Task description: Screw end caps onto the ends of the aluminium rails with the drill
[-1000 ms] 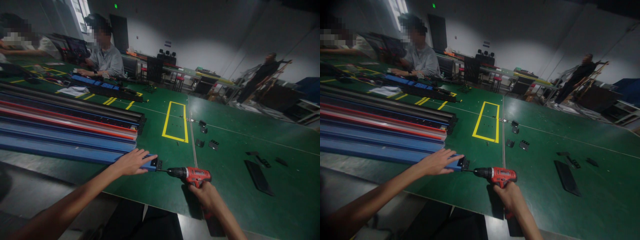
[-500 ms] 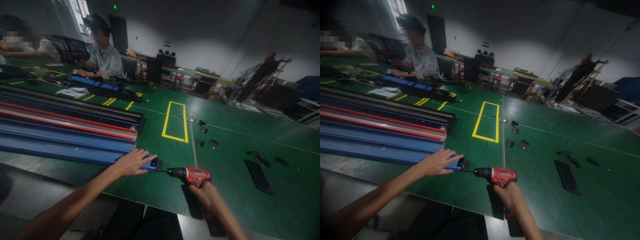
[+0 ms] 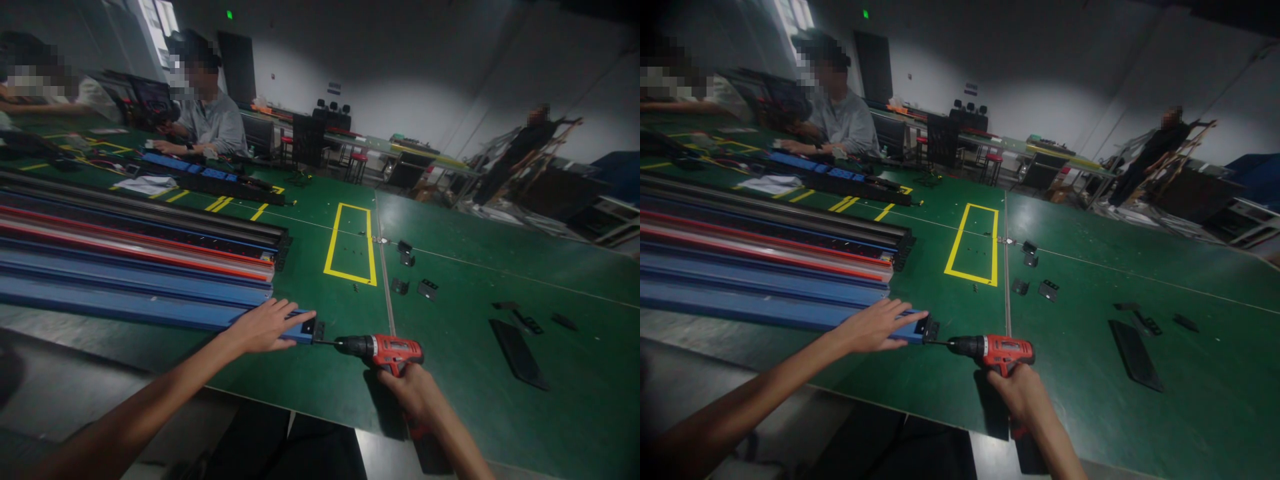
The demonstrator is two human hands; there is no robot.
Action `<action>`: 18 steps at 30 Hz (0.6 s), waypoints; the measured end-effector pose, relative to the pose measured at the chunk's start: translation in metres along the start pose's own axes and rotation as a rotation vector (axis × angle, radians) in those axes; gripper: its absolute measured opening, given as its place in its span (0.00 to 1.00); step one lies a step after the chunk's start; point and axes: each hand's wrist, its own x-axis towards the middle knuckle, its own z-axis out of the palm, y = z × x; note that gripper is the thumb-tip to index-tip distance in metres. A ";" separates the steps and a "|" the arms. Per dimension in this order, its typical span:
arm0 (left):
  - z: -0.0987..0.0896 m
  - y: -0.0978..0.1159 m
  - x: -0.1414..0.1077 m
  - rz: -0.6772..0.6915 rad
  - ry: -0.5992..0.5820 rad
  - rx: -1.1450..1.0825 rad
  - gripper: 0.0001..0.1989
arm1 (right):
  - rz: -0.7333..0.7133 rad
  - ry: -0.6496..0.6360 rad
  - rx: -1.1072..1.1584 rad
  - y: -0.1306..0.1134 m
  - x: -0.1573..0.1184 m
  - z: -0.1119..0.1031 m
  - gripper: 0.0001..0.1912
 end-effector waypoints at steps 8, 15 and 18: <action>-0.001 0.002 0.001 0.002 0.004 -0.003 0.38 | -0.022 0.005 0.016 0.003 0.000 0.001 0.13; -0.007 0.007 -0.009 0.084 0.225 -0.005 0.35 | -0.039 0.023 0.020 0.003 0.001 0.002 0.13; -0.032 0.051 -0.030 0.038 0.293 -0.124 0.33 | -0.027 0.020 0.070 0.004 0.001 0.004 0.13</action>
